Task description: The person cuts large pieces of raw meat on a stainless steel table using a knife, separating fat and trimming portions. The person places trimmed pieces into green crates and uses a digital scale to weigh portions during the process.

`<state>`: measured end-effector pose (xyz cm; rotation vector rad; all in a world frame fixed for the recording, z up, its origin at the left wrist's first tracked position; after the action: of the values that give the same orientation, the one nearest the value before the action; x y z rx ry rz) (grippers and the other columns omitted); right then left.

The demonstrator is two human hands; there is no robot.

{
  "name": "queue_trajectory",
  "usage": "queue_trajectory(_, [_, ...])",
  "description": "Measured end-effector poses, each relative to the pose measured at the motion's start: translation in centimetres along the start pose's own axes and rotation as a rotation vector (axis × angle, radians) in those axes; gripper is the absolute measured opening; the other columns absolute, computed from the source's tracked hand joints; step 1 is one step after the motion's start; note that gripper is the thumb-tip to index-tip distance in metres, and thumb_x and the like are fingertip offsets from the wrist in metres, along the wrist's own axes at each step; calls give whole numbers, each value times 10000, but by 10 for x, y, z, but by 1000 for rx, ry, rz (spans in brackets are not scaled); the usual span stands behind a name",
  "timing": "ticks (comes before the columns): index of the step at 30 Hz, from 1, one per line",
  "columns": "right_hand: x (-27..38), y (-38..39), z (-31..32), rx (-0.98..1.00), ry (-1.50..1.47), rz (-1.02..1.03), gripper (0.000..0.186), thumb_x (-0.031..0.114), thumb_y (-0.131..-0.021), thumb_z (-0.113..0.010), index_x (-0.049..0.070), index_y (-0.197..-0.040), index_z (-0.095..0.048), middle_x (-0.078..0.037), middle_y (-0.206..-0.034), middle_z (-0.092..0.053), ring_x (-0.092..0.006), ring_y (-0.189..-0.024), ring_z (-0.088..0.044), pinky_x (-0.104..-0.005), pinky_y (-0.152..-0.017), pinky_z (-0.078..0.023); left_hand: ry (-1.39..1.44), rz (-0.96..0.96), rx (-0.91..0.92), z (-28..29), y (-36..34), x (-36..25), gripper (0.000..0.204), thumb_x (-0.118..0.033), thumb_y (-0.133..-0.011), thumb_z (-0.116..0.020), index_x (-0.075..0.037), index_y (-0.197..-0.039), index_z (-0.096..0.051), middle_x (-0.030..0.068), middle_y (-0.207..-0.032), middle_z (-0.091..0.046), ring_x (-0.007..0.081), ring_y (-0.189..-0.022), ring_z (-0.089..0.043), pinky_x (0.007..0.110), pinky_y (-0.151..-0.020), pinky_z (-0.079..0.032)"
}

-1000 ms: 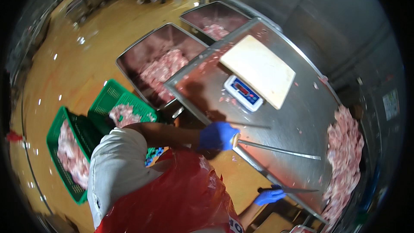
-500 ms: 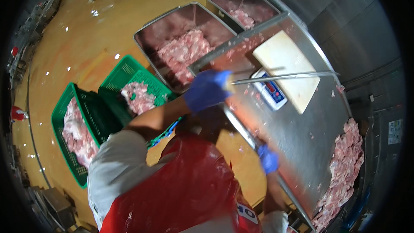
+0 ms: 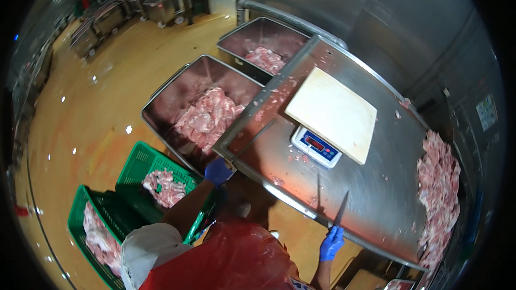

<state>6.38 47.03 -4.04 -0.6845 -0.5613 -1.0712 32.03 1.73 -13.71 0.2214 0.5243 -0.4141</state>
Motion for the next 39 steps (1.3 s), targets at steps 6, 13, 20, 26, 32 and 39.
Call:
queue_trajectory(6, [-63, 82, 93, -228, 6, -465, 307, 192, -1013, -476, 34, -751, -502, -11, -587, -468, -87, -538, -414, -299, -481, -359, -282, -212, 126, 19, -29, -29, 356, -400, -769, -668, -46, -778, -706, 235, -791, -659, 393, -741, -657, 473, -667, -539])
queue_trajectory(13, [-129, 186, 155, -531, 33, -703, 304, 233, -1007, -503, 47, -767, -523, -10, -584, -474, -89, -531, -445, -284, -484, -367, -447, -330, 29, 32, 2, -91, 552, -357, -730, -728, 0, -1123, -578, 212, -1043, -631, 368, -958, -625, 474, -804, -514])
queue_trajectory(20, [-252, 219, 178, -709, -59, -769, 282, 216, -986, -504, 29, -779, -544, -65, -582, -507, -144, -534, -483, -345, -497, -389, -325, -973, 466, -84, 128, -397, 293, -155, -846, -563, -102, -1117, -662, 184, -1091, -658, 371, -997, -630, 432, -850, -505])
queue_trajectory(26, [-325, 201, 243, -840, -242, -744, 292, 219, -1006, -490, 53, -767, -514, -5, -588, -467, -77, -506, -426, -270, -454, -338, -225, -1367, 618, -206, 213, -576, 286, -212, -829, -605, -108, -1084, -683, 181, -1070, -662, 378, -969, -629, 448, -848, -507])
queue_trajectory(32, [-358, 154, 320, -914, -366, -756, 286, 211, -1013, -487, 76, -761, -498, 28, -598, -462, -41, -493, -410, -224, -430, -315, -182, -1422, 711, -303, 225, -709, 291, -242, -813, -565, -97, -1033, -689, 191, -1020, -667, 378, -960, -629, 458, -846, -503])
queue_trajectory(39, [-408, 111, 378, -927, -289, -824, 296, 223, -1019, -477, 83, -759, -496, 26, -595, -464, -43, -494, -417, -225, -435, -330, -75, -1391, 595, -473, 154, -867, 309, -209, -765, -525, -96, -1011, -675, 216, -1010, -649, 421, -947, -605, 475, -843, -488])
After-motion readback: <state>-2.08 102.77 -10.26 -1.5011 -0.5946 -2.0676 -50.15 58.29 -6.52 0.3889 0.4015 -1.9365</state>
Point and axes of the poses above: each hand's wrist, its own y-axis away from the middle knuckle, its own z-axis out of the back of the hand, x = y × z, the point moved 4 cm from there along -y, towards the middle knuckle
